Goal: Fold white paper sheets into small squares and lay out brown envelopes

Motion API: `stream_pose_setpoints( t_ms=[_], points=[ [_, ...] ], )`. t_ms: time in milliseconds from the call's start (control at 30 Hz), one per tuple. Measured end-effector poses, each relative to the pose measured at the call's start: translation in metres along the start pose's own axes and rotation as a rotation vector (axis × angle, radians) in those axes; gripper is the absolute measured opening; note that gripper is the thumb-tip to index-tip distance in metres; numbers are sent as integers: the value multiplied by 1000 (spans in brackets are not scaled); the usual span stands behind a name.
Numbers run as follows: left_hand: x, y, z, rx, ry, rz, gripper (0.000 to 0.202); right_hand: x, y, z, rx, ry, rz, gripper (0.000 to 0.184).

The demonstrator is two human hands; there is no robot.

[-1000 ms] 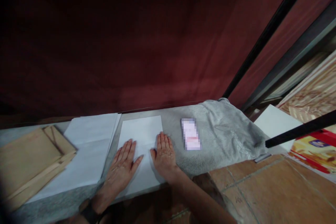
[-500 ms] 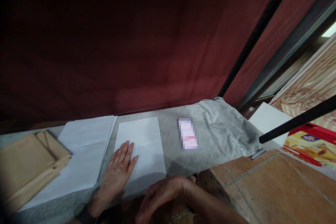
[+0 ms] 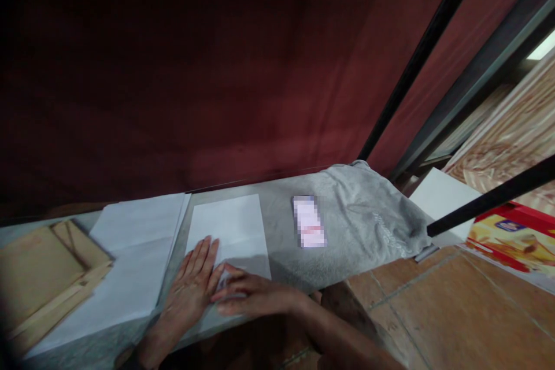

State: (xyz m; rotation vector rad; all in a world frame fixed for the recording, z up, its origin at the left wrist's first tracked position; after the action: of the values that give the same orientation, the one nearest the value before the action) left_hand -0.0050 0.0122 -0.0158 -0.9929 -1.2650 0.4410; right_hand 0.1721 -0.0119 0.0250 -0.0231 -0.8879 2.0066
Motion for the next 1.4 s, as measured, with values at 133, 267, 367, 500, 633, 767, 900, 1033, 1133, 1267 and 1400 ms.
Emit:
stream_pose_setpoints(
  t_ms=[133, 267, 367, 500, 633, 767, 900, 1033, 1133, 1267, 1400],
  points=[
    [2, -3, -1, 4, -13, 8, 65, 15, -16, -35, 285, 397, -19, 62],
    [4, -4, -3, 19, -24, 22, 66, 21, -20, -49, 97, 437, -311, 51],
    [5, -5, -4, 15, -28, 20, 66, 13, -9, -31, -242, 185, -381, 41],
    [7, -6, -4, 11, -42, 20, 64, -1, 15, -18, -530, -29, -282, 58],
    [11, -9, -10, -1, -52, 23, 61, 1, 19, -20, -597, -46, -316, 56],
    [12, -5, -21, -50, -17, 62, 58, 11, 17, -25, -627, 39, -355, 52],
    [11, -2, -21, -39, -33, 65, 59, 10, 19, -29, -684, 82, -400, 58],
    [10, -3, -16, -24, -41, 67, 61, 2, 13, -25, -616, 116, -352, 63],
    [10, -3, -14, -28, -22, 77, 60, 1, 1, -8, -270, 99, -157, 56],
    [8, 0, -12, -15, -30, 68, 58, -3, -13, 26, 450, 160, 444, 43],
    [8, 1, -12, -19, -47, 74, 59, 9, -35, 6, 332, 305, 166, 53]
  ],
)
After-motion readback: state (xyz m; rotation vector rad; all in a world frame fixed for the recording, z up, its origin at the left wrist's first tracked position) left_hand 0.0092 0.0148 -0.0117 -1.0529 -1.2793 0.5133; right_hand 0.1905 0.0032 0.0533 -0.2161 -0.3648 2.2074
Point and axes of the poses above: each hand's wrist, its own x-axis towards the middle knuckle, its own y-axis out of the palm, z = x × y, the point moved 5 cm from there along x, towards the middle knuckle, and after that the axes turned 13 degrees about -z, right-handed, at the moved point
